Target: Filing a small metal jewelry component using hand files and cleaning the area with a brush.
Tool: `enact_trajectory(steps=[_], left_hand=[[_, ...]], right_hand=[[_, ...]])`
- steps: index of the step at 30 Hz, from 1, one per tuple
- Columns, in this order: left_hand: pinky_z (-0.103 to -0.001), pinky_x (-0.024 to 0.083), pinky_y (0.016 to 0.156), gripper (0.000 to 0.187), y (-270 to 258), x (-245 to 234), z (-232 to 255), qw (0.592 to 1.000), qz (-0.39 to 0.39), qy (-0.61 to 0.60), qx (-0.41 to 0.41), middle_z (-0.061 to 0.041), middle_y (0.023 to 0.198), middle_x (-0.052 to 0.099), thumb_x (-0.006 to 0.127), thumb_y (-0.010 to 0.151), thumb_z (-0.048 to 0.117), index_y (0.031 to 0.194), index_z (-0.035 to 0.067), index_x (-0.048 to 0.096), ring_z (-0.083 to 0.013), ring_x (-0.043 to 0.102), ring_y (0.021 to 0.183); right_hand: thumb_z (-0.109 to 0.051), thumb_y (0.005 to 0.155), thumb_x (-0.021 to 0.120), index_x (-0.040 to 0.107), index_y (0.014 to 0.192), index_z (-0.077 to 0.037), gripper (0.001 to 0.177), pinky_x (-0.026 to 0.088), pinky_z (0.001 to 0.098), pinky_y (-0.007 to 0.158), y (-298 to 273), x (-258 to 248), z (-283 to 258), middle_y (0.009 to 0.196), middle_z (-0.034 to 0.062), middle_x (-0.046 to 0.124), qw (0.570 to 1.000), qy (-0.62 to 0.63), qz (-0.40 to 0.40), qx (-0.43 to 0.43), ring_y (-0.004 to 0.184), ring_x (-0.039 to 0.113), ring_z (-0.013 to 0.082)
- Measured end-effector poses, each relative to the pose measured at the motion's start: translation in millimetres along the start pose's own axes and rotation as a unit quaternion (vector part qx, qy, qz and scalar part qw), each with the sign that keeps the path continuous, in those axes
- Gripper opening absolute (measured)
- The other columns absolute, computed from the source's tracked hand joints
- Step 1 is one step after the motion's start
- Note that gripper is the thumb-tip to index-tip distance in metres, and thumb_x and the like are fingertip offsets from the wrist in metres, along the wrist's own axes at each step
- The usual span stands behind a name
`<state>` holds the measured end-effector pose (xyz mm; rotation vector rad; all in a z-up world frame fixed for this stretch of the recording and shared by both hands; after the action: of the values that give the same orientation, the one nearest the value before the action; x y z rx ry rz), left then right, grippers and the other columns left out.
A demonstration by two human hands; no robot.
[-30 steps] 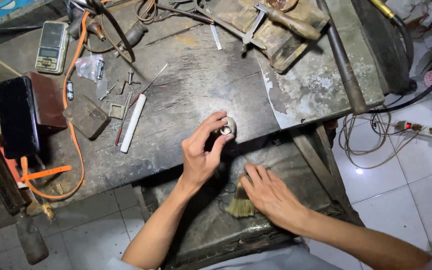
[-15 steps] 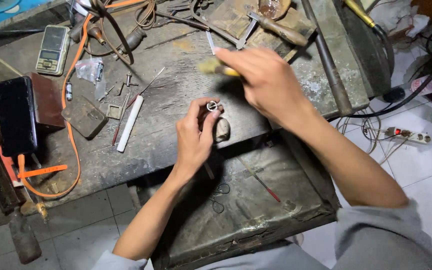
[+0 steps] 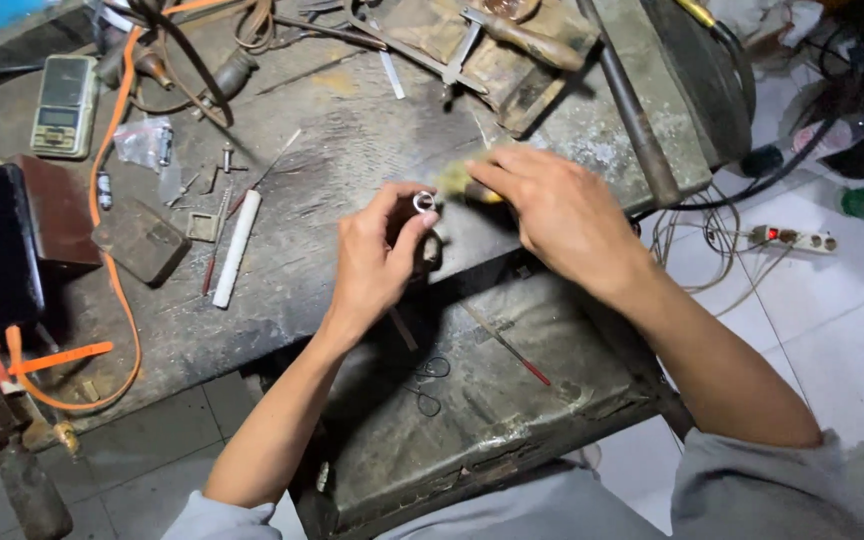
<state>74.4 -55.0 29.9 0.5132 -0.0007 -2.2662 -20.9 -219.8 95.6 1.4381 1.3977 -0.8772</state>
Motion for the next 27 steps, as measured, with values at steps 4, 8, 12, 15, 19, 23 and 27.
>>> enact_trajectory(steps=[4, 8, 12, 15, 19, 23, 27], left_hand=[[-0.043, 0.058, 0.088, 0.019, -5, -3, 8, 0.999, 0.015, -0.029, -0.01, -0.014, 0.106, 0.078, 0.068, 0.098, 0.01, 0.117, 0.009, 0.067, -0.0322, 0.075, 0.102], [-0.041, 0.057, 0.091, 0.019, -14, 1, 5, 0.999, -0.022, -0.048, 0.015, -0.01, 0.107, 0.078, 0.071, 0.096, 0.014, 0.115, 0.01, 0.069, -0.0289, 0.074, 0.106], [-0.044, 0.057, 0.093, 0.022, -10, 4, 16, 0.997, -0.049, -0.024, 0.062, -0.011, 0.108, 0.078, 0.075, 0.093, 0.017, 0.113, 0.009, 0.07, -0.0326, 0.073, 0.106], [-0.042, 0.057, 0.094, 0.02, -14, 3, 18, 0.995, -0.052, -0.028, 0.086, -0.011, 0.107, 0.077, 0.074, 0.094, 0.02, 0.109, 0.007, 0.07, -0.0312, 0.074, 0.106], [-0.04, 0.055, 0.1, 0.018, -22, 4, 27, 0.99, -0.055, -0.006, 0.129, -0.018, 0.112, 0.073, 0.069, 0.096, 0.009, 0.108, -0.005, 0.065, -0.0339, 0.07, 0.112], [-0.044, 0.05, 0.108, 0.017, -27, 2, 23, 0.99, -0.047, -0.026, 0.132, -0.021, 0.123, 0.069, 0.067, 0.099, 0.012, 0.108, -0.002, 0.067, -0.038, 0.065, 0.121], [-0.039, 0.048, 0.112, 0.015, -42, -11, 21, 0.996, -0.019, -0.023, 0.088, -0.019, 0.132, 0.066, 0.063, 0.099, 0.005, 0.113, 0.001, 0.065, -0.0338, 0.065, 0.129]], right_hand=[[0.002, 0.098, 0.047, 0.065, 0.126, -0.005, 0.034, 0.047, 0.0458, 0.106, -26, 44, -18, 0.116, 0.0142, 0.066, 0.998, 0.048, -0.01, -0.026, 0.123, 0.057, 0.0348], [-0.006, 0.101, 0.049, 0.065, 0.123, -0.01, 0.027, 0.05, 0.0396, 0.101, -46, 15, -46, 0.112, 0.0089, 0.064, 0.999, 0.013, -0.038, 0.001, 0.116, 0.061, 0.0276], [-0.003, 0.085, 0.068, 0.058, 0.131, -0.007, 0.048, 0.044, 0.0416, 0.114, -49, 35, -46, 0.124, 0.0118, 0.057, 1.0, -0.009, -0.021, -0.017, 0.131, 0.053, 0.0328], [0.006, 0.09, 0.049, 0.055, 0.135, -0.006, 0.048, 0.04, 0.0424, 0.115, -66, 32, -62, 0.124, 0.013, 0.057, 0.995, 0.082, -0.053, -0.026, 0.132, 0.051, 0.0339], [0.025, 0.081, 0.064, 0.066, 0.126, -0.013, 0.059, 0.071, 0.0238, 0.065, -52, 6, -38, 0.121, 0.0115, 0.07, 0.997, 0.028, 0.058, 0.036, 0.083, 0.071, 0.021], [0.031, 0.078, 0.055, 0.067, 0.124, -0.006, 0.06, 0.062, 0.034, 0.083, -53, 26, -40, 0.117, 0.0123, 0.066, 0.996, -0.042, 0.077, 0.03, 0.091, 0.066, 0.0241], [0.025, 0.066, 0.06, 0.058, 0.14, -0.011, 0.082, 0.058, 0.0265, 0.101, -83, 40, -63, 0.139, 0.0116, 0.063, 0.996, 0.081, -0.023, 0.024, 0.123, 0.065, 0.0285]])
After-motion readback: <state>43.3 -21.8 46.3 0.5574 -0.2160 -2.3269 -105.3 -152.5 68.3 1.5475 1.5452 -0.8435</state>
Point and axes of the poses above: each hand's wrist, its own y-axis towards the middle knuckle, its own x-axis out of the palm, z = x × y, the point moved 5 cm from there along y, towards the middle knuckle
